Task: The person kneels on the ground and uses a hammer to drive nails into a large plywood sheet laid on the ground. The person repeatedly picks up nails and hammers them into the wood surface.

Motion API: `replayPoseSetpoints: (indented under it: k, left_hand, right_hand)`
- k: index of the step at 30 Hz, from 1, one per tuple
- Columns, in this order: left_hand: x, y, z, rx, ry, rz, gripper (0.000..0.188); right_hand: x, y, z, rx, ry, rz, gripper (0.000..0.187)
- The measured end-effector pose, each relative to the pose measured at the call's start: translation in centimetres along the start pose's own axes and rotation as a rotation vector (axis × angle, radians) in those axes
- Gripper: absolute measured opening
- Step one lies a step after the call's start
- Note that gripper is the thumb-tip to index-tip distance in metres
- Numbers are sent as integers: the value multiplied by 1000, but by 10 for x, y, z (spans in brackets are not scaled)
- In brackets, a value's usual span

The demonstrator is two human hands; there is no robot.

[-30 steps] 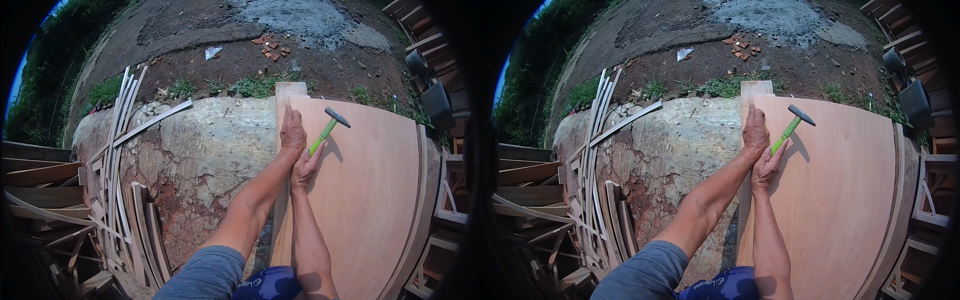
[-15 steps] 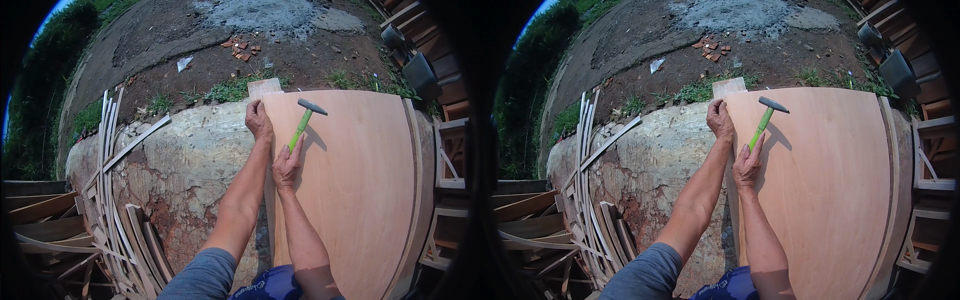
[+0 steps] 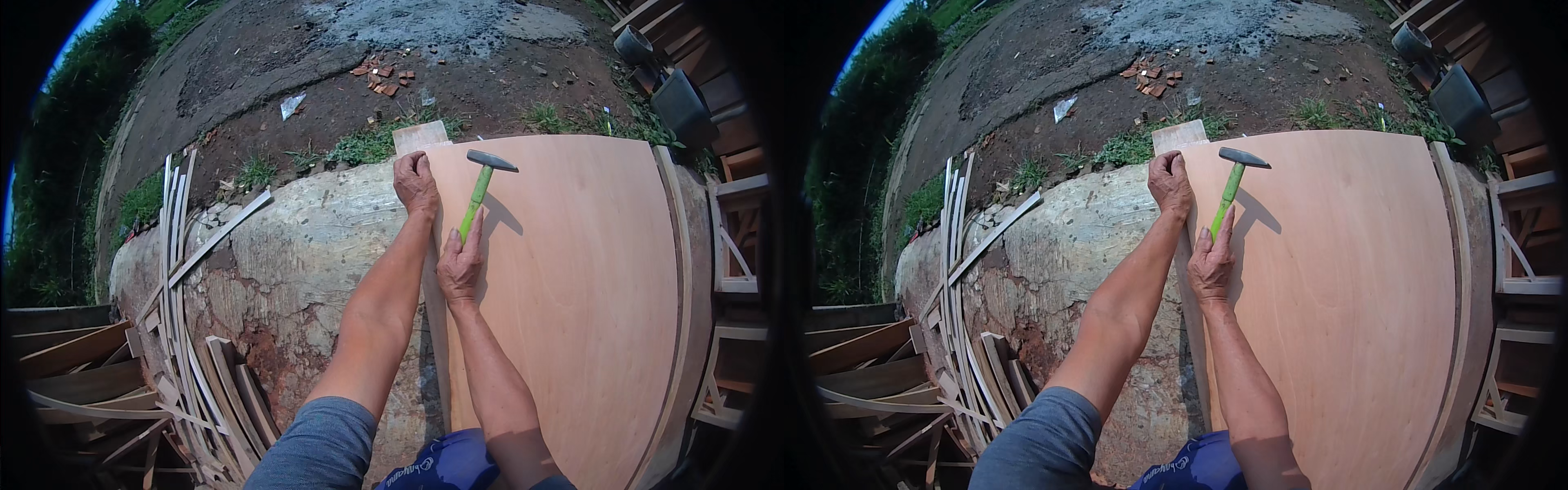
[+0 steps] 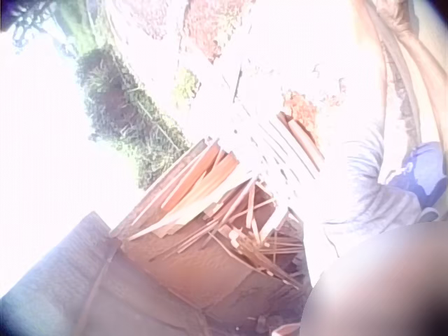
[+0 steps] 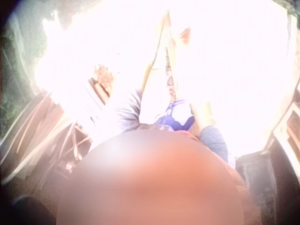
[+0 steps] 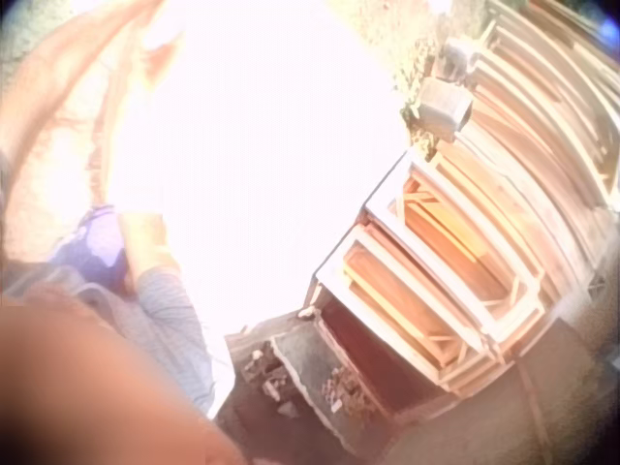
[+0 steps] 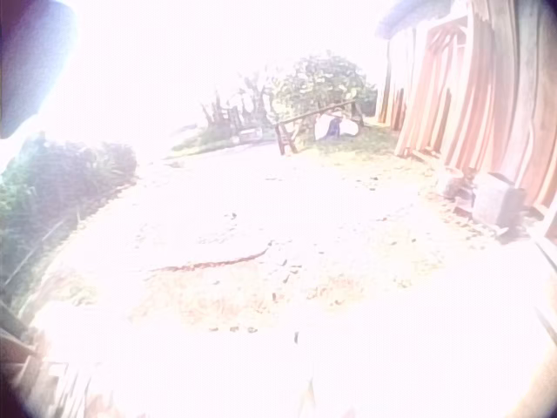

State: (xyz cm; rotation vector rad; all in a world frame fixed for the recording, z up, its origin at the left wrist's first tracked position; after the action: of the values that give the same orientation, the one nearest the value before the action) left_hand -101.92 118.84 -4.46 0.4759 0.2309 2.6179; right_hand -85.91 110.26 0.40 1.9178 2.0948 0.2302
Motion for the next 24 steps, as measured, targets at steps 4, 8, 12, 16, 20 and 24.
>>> replayPoseSetpoints:
  k: [4, 8, 12, 16, 20, 24]
  left_hand:
    - [-2, -6, 7, -12, 1, -15, 12]
    - [-1, -2, 7, 38, -38, -23, 11]
    - [-3, -3, 9, 4, 34, -48, 10]
    - [0, -3, 8, 13, -19, -29, 10]
    - [2, -5, 6, 14, 8, -51, 10]
    - [2, -1, 4, -6, 5, -59, 16]
  right_hand:
    - [19, 8, 8, -110, 264, -24, 64]
    - [40, 25, -18, -364, 345, -221, 64]
    - [62, 37, -32, -646, 396, -349, 64]
    - [63, 36, -39, -678, 447, -331, 69]
    - [74, 28, -39, -757, 420, -377, 71]
    - [62, 30, -46, -710, 417, -373, 66]
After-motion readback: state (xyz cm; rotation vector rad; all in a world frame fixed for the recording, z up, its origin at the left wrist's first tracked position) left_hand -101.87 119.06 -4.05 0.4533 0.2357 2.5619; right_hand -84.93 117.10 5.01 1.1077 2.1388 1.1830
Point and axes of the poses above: each hand's wrist, its own x-axis towards the middle knuckle, its own y-axis out of the back of the hand, z = x × y, the point moved 3 cm from there along x, towards the middle knuckle, and after that the axes turned 7 degrees about -y, right-handed, at the moved point
